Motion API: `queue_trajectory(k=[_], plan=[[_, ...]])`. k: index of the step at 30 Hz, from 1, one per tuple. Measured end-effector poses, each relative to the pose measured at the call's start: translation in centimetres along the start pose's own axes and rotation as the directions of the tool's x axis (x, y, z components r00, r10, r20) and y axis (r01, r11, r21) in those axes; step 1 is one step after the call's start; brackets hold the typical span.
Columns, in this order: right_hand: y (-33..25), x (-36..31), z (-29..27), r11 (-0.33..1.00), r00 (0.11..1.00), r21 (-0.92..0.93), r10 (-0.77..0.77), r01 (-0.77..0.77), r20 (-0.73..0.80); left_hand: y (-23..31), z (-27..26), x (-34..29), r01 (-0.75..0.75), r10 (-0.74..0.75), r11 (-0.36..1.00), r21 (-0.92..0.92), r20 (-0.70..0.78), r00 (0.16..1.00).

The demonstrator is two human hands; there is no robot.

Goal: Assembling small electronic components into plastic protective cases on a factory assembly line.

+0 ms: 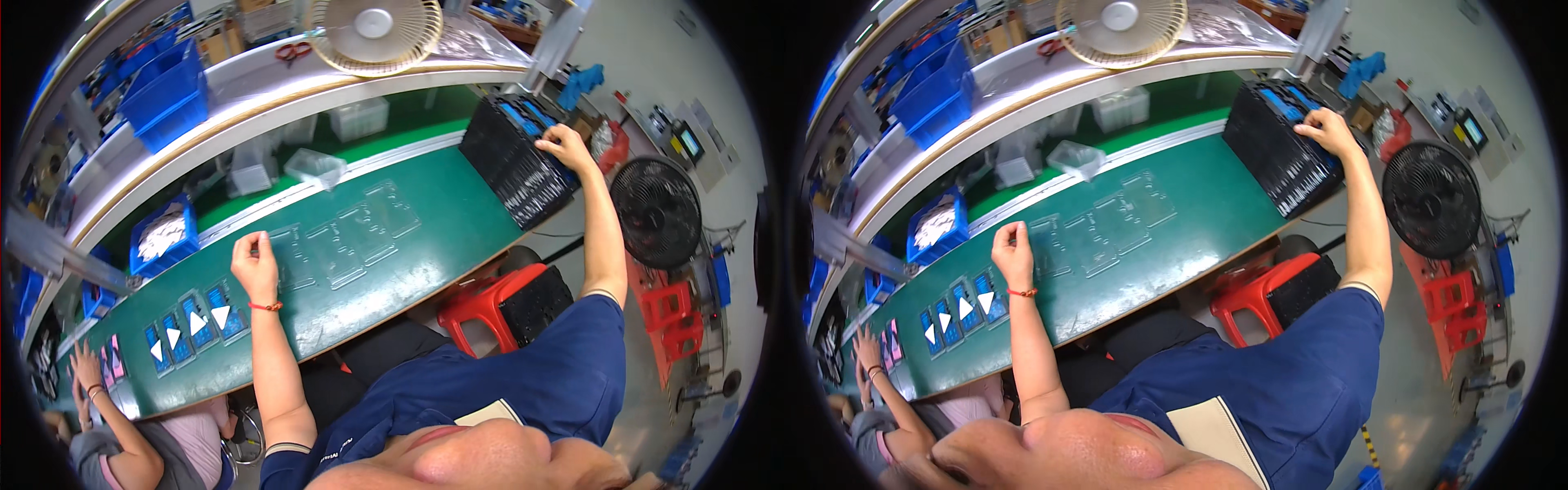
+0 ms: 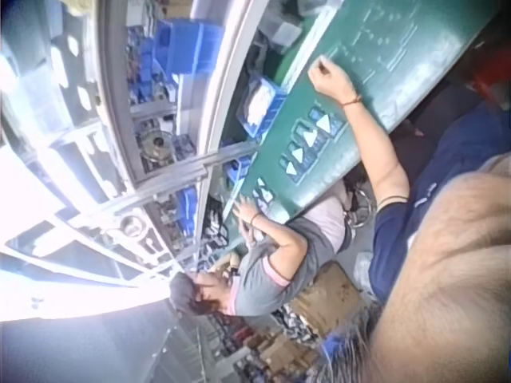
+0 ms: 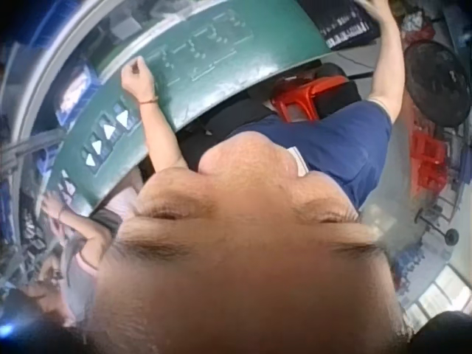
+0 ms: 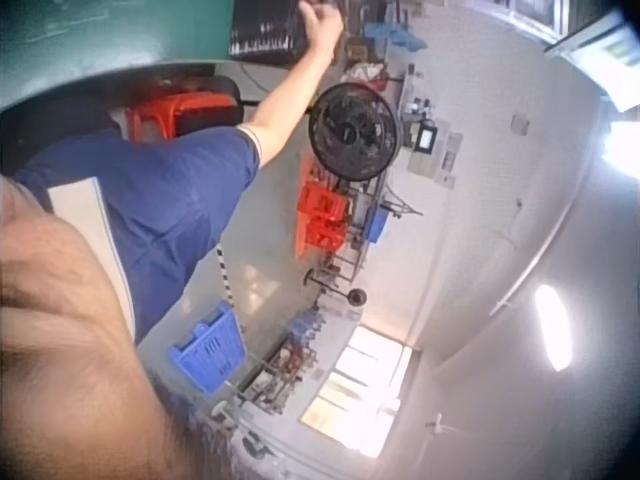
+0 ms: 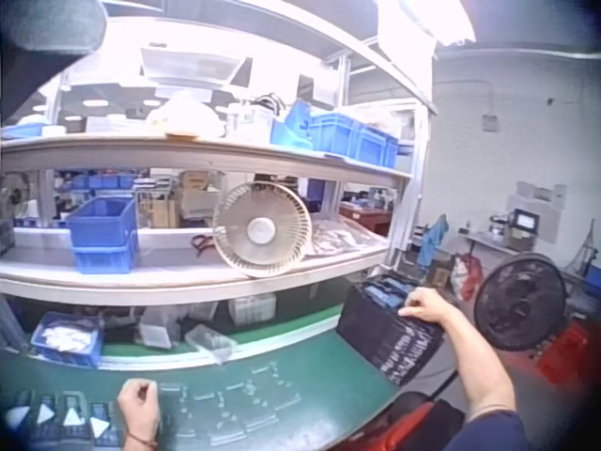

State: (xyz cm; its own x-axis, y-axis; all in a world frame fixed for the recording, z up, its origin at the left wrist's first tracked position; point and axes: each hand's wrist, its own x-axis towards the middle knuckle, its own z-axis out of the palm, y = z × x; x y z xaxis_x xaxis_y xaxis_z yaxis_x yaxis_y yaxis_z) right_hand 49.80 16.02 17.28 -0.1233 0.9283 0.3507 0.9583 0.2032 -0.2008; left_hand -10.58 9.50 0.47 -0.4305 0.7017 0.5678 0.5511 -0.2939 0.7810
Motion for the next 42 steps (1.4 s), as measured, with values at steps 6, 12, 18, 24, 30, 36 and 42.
queue_trajectory(k=[6,12,18,24,30,36,42], plan=[[-0.2,-0.6,0.7,0.999,0.994,-0.025,-0.040,0.038,-0.098,0.2,-0.3,0.1,0.040,-0.040,0.998,-0.038,-0.007,0.999],[-1.8,0.4,1.2,0.996,0.999,-0.082,0.027,-0.029,-0.027,0.4,-0.6,0.0,0.039,-0.039,0.999,-0.008,0.006,0.999],[0.3,-0.1,1.2,0.999,0.980,-0.050,-0.027,0.018,-0.198,-0.8,0.5,0.0,0.053,-0.055,0.991,-0.122,-0.011,0.998],[0.4,2.8,0.5,0.993,0.985,0.025,0.120,-0.118,-0.125,-1.2,0.1,0.0,0.090,-0.086,0.992,-0.091,0.045,0.995],[5.8,10.6,0.7,0.968,0.972,-0.131,0.200,-0.215,-0.123,-2.2,-0.5,0.5,0.095,-0.094,0.994,-0.058,0.015,0.995],[8.8,14.5,5.5,0.984,0.991,-0.115,0.132,-0.135,-0.039,-1.8,-1.2,0.5,0.089,-0.088,0.995,0.049,-0.023,0.996],[11.1,14.9,6.1,0.986,0.976,-0.152,-0.101,0.072,-0.192,-1.8,-1.3,0.6,0.155,-0.155,0.988,-0.019,-0.014,0.988]])
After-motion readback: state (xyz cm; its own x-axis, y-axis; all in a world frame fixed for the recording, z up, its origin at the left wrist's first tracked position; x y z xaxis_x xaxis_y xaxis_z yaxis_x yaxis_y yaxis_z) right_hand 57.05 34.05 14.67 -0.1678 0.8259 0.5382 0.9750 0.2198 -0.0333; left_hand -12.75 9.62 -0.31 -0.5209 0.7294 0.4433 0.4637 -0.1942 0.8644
